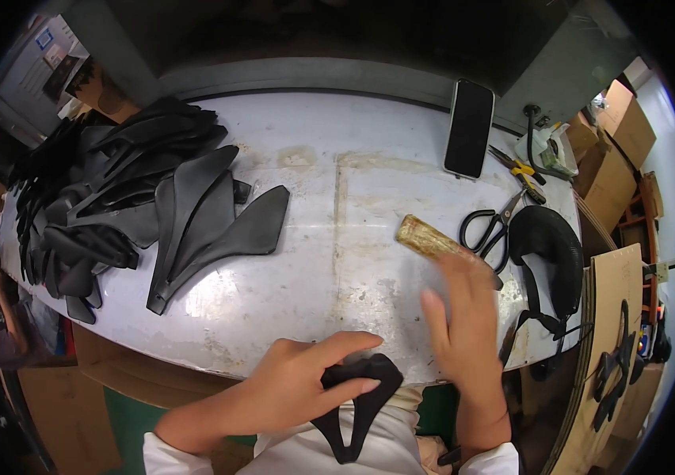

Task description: Manufacturing bike saddles by applying glue and finishing the edges.

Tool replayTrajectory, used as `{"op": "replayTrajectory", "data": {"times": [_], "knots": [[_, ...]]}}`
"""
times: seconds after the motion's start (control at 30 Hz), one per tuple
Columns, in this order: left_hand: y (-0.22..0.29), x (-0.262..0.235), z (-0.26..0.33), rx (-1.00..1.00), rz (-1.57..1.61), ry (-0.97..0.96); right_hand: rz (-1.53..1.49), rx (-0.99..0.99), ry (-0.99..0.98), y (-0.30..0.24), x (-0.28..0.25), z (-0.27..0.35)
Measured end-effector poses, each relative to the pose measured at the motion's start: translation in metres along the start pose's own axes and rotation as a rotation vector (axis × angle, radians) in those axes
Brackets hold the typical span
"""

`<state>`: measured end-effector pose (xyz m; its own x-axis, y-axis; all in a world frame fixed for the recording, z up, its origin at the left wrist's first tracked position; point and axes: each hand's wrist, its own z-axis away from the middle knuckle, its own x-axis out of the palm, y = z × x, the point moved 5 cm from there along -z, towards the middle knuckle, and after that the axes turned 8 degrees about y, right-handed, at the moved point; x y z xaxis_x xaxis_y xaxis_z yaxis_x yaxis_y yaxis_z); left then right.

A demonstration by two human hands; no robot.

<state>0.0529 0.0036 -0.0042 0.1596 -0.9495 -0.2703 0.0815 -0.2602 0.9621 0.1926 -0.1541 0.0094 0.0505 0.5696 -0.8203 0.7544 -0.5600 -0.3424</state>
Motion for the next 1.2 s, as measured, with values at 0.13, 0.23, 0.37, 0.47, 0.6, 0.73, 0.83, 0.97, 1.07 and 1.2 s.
{"op": "replayTrajectory", "data": {"times": [0.13, 0.23, 0.37, 0.47, 0.6, 0.73, 0.83, 0.97, 1.07, 1.2], "knots": [[-0.022, 0.026, 0.001, -0.218, 0.025, -0.246, 0.257, -0.022, 0.011, 0.035, 0.026, -0.008], [-0.033, 0.032, -0.006, -0.027, -0.125, -0.449, 0.180, -0.018, -0.115, 0.041, 0.039, -0.002], [-0.034, 0.028, -0.015, -0.002, -0.136, -0.453, -0.633, 0.569, -0.032, 0.053, 0.017, 0.015], [-0.034, 0.040, -0.018, -0.080, -0.107, -0.436, -1.717, 0.367, 0.152, 0.032, 0.004, 0.050], [-0.037, 0.040, -0.019, -0.033, 0.006, -0.351, -1.388, 0.041, 0.023, 0.000, 0.008, 0.059], [-0.038, 0.043, -0.022, 0.018, -0.042, -0.381, -1.315, -0.355, -0.124, -0.051, -0.025, 0.049], [-0.047, 0.042, -0.016, -0.049, -0.086, -0.403, -1.284, -0.595, -0.297, -0.064, -0.017, 0.042], [-0.049, 0.046, -0.016, -0.024, -0.047, -0.402, -1.272, -0.613, -0.179, -0.075, -0.006, 0.027], [-0.046, 0.044, -0.014, -0.021, -0.042, -0.379, -1.332, -0.597, -0.461, -0.068, -0.004, 0.033], [-0.042, 0.037, -0.019, -0.059, -0.087, -0.436, -1.643, 0.297, -0.363, -0.035, 0.019, 0.036]]}}
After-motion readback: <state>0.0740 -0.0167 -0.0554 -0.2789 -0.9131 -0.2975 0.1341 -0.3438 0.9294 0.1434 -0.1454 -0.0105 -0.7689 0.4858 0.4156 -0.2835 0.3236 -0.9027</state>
